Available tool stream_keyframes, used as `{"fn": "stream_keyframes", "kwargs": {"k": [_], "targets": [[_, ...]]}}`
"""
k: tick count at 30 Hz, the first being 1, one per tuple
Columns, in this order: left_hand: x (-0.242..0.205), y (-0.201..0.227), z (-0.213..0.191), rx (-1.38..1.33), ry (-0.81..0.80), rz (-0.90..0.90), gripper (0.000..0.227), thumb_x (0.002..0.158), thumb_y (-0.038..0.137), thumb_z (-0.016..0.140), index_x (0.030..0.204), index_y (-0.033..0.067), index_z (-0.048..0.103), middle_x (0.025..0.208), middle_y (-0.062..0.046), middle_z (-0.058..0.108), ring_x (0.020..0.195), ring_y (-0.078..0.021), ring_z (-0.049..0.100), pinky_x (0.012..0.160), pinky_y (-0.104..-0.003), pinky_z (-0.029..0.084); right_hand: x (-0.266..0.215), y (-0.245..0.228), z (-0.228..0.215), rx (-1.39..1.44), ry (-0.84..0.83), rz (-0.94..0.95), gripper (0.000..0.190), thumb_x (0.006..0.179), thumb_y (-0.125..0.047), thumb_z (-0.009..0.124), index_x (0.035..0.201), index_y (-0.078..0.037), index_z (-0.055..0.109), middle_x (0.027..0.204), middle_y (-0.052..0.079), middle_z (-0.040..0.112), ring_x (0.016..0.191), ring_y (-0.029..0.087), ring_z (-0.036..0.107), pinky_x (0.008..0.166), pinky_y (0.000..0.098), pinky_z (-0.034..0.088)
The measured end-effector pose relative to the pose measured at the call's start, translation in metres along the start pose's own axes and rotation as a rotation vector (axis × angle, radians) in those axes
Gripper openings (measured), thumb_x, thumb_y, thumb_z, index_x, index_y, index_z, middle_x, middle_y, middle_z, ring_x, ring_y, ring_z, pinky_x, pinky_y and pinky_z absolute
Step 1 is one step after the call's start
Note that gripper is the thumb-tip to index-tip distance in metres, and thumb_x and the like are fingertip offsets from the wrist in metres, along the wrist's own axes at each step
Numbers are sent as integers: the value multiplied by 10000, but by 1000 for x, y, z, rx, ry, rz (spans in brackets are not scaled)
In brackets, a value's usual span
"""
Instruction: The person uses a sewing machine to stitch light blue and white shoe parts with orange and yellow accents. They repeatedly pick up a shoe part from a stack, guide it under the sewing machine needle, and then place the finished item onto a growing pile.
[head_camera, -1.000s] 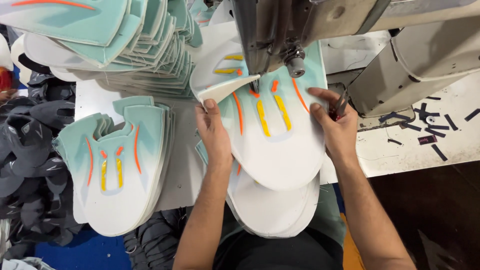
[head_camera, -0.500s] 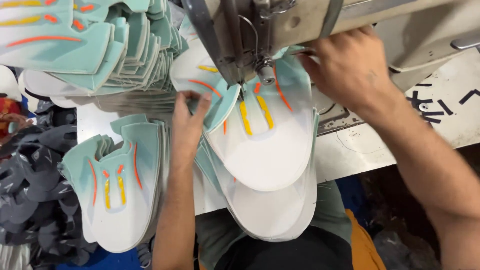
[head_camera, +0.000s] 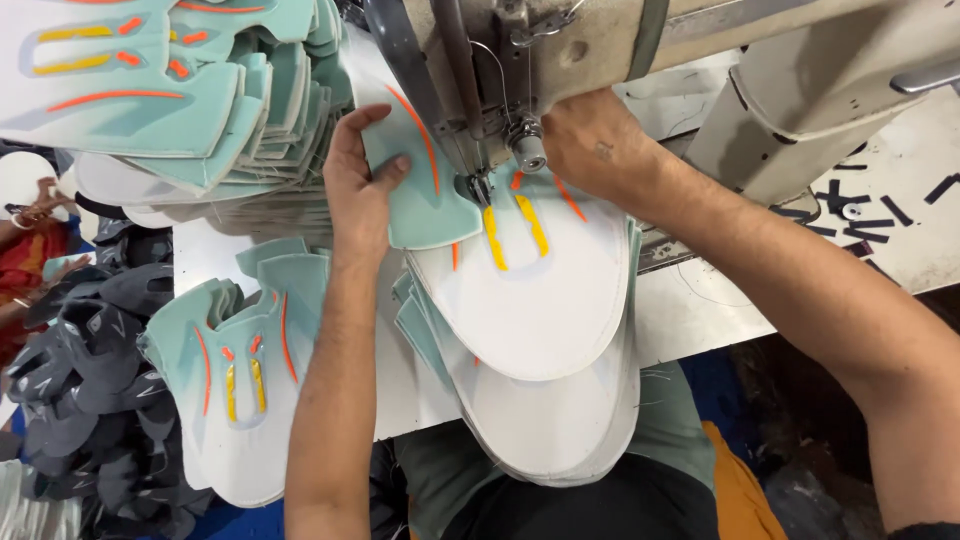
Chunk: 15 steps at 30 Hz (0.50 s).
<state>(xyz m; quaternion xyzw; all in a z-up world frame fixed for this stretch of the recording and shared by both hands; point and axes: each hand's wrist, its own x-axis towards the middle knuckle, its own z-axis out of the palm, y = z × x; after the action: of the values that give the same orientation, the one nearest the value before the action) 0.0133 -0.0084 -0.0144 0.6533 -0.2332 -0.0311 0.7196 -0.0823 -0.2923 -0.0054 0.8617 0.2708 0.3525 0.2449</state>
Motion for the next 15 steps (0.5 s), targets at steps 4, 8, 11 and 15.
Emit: {"fn": "stream_keyframes", "kwargs": {"k": [4, 8, 11, 15], "targets": [[-1, 2, 4, -11, -47, 66, 597, 835, -244, 584, 1370, 18, 538, 1328, -66, 631, 1230, -160, 613, 1082, -307, 490, -9, -11, 30, 320, -199, 201, 169, 843, -72, 652, 974, 10, 721, 1061, 175, 656, 1056, 321, 626, 936, 448, 514], [15, -7, -3, 130, -36, 165, 647, 795, -254, 591, 1381, 18, 564, 1353, -69, 633, 1282, -167, 597, 1115, -308, 462, -3, -17, 35, 202, -217, -1, 208, 898, -267, 704, 1005, -89, 728, 898, 191, 668, 905, 368, 638, 821, 481, 515], [24, -12, -9, 254, -27, 253, 683, 751, -250, 622, 1376, 25, 593, 1380, -69, 640, 1325, -176, 580, 1139, -312, 436, 5, -16, 37, 374, -51, 148, 380, 917, -328, 702, 1158, -34, 718, 960, 209, 663, 906, 368, 632, 784, 462, 527], [36, -1, -4, 224, -38, 72, 696, 746, -219, 603, 1375, 79, 613, 1352, -34, 655, 1274, -154, 608, 979, -324, 538, -5, -13, 23, 129, -290, 49, 294, 1125, -282, 612, 1186, -7, 697, 1172, 159, 663, 918, 306, 617, 779, 454, 515]]}}
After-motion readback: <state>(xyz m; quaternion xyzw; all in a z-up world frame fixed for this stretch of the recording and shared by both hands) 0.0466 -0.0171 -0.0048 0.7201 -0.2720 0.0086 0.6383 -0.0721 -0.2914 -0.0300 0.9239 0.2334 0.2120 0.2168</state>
